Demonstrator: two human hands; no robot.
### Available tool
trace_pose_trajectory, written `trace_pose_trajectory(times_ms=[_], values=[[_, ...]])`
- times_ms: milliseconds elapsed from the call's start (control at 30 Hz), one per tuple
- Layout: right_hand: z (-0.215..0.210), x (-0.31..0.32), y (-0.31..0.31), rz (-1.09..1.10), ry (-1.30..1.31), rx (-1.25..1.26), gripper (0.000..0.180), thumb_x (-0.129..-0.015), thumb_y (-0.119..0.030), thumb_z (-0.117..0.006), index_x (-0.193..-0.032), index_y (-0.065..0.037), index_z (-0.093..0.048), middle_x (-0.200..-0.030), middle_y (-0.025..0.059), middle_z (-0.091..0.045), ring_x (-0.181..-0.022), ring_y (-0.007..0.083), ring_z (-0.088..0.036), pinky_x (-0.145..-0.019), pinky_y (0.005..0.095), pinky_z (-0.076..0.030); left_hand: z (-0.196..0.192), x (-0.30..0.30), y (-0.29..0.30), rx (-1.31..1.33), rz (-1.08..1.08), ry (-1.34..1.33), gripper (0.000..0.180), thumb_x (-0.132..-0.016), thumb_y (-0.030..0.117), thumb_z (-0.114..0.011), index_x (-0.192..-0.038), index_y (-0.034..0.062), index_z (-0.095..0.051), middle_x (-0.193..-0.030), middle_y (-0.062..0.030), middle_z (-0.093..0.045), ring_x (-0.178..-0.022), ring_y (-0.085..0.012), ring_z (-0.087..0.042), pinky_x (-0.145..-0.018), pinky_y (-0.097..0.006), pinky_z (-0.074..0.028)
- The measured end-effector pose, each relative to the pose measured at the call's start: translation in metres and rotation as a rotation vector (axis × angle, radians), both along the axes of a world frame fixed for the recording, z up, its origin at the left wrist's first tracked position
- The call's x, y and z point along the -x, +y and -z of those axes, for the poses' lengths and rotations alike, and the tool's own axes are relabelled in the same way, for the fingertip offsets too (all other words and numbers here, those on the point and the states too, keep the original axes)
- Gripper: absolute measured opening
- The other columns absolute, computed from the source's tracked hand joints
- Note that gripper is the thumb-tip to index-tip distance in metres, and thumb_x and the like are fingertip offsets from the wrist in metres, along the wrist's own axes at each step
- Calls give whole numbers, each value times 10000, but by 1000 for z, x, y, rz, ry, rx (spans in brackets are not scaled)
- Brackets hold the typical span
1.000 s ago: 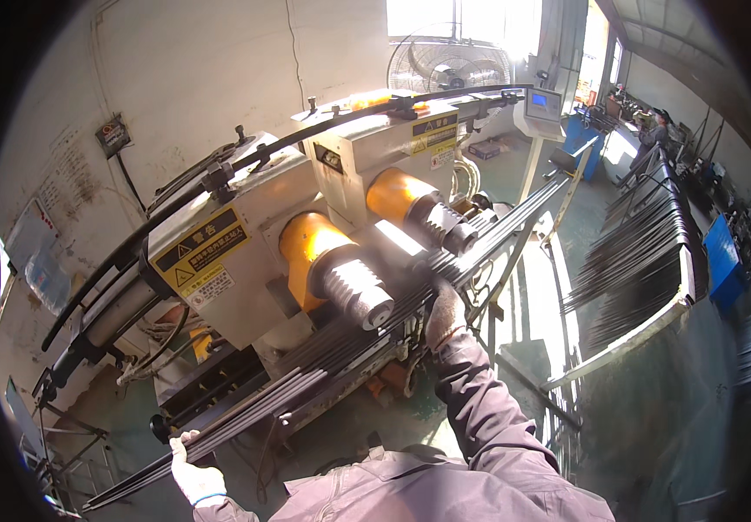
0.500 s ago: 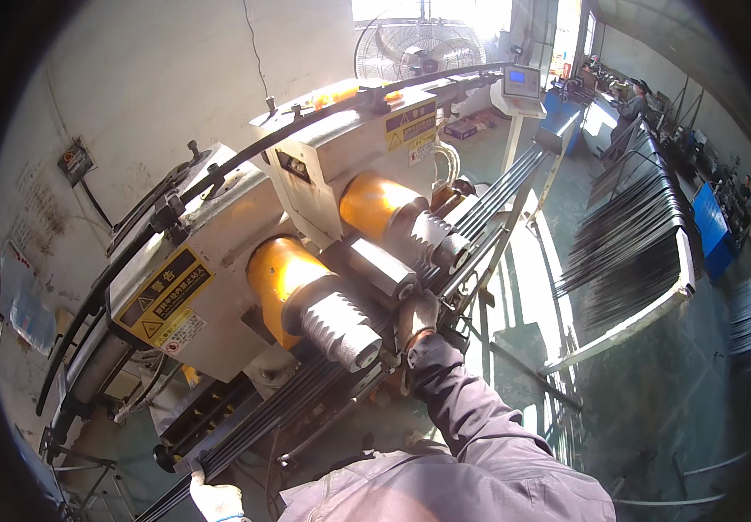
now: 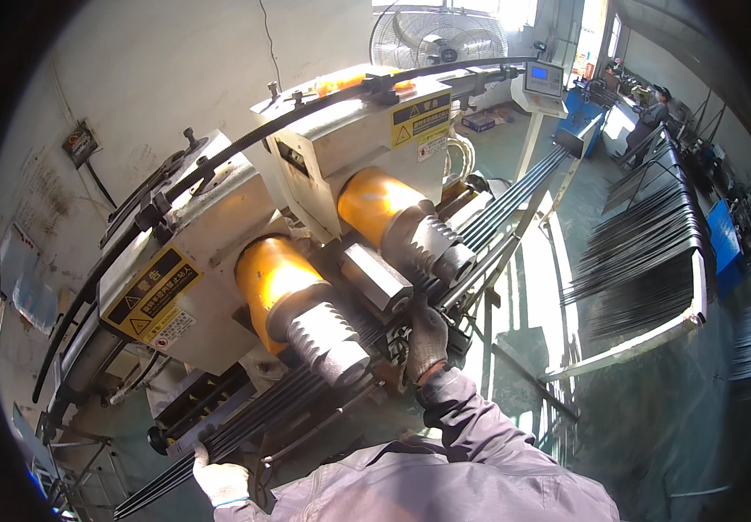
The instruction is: The person repeatedly picks up bundles of long metal rods from a floor stack and feeds them into a yellow industrial machine. The rods are processed by the machine and then placed back onto the stack. This cycle is repeated continuously throughout the clip.
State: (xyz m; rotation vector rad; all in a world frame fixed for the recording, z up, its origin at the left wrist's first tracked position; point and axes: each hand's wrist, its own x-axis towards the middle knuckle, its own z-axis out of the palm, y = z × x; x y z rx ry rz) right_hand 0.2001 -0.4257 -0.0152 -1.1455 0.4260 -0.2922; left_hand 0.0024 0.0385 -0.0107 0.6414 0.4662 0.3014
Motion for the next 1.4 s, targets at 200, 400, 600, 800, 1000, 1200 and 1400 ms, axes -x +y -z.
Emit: trace_pose_trajectory(times_ms=[200,400,600,800,1000,1200,1400], values=[[41,38,-35,-8,78,543,402,-1213,-204,-540,-1557,-8,-612,-1245,159,-809,-998,216,-787,-897,364,-638,-15,19,26,-59,-430,113,393,-1183,324,-599,-1343,-9,-735,-1302,-158,-777,-1212,-332,-736,-1158,-531,-576],[103,50,-76,-202,-225,785,390,-1188,-251,-606,-1400,53,-728,-1229,153,-799,-1069,198,-759,-965,324,-595,-31,2,-47,-110,-189,221,398,-1189,325,-632,-1400,8,-747,-1215,-111,-804,-1049,-171,-740,-969,-324,-590],[124,74,-80,-459,-157,1146,309,-1023,-112,-717,-1317,-22,-742,-1150,147,-767,-993,286,-742,-841,398,-570,-25,14,-78,-1208,44,681,310,-1195,240,-629,-1261,-16,-789,-731,-3,-642,-613,-72,-525,-595,-270,-489],[213,107,-107,-545,255,604,427,-1131,-448,-683,-971,-60,-762,-798,49,-731,-665,156,-655,-596,310,-470,-22,43,-11,370,-43,60,400,-1153,426,-695,-852,162,-696,-645,67,-567,-493,-86,-430,-496,-282,-388],[320,173,-138,-630,301,484,316,-1067,-289,-684,-823,-91,-653,-720,49,-658,-598,211,-638,-512,362,-430,-25,111,127,-18,-424,36,326,-1164,420,-656,-1100,112,-742,-968,-35,-743,-830,-184,-702,-813,-367,-609],[328,265,-103,-916,221,2029,295,-996,-394,-727,-772,-202,-732,-802,27,-731,-675,271,-721,-628,447,-566,-4,197,323,87,-715,-72,231,-1178,270,-604,-1204,64,-705,-1193,-125,-783,-1159,-364,-752,-1079,-599,-595],[318,321,-55,-937,582,1422,324,-1056,-473,-659,-904,-200,-742,-804,17,-711,-636,260,-671,-601,433,-546,-1,241,413,-111,-755,55,322,-1164,192,-615,-1467,87,-600,-1353,-178,-742,-1220,-360,-730,-1066,-573,-600]])
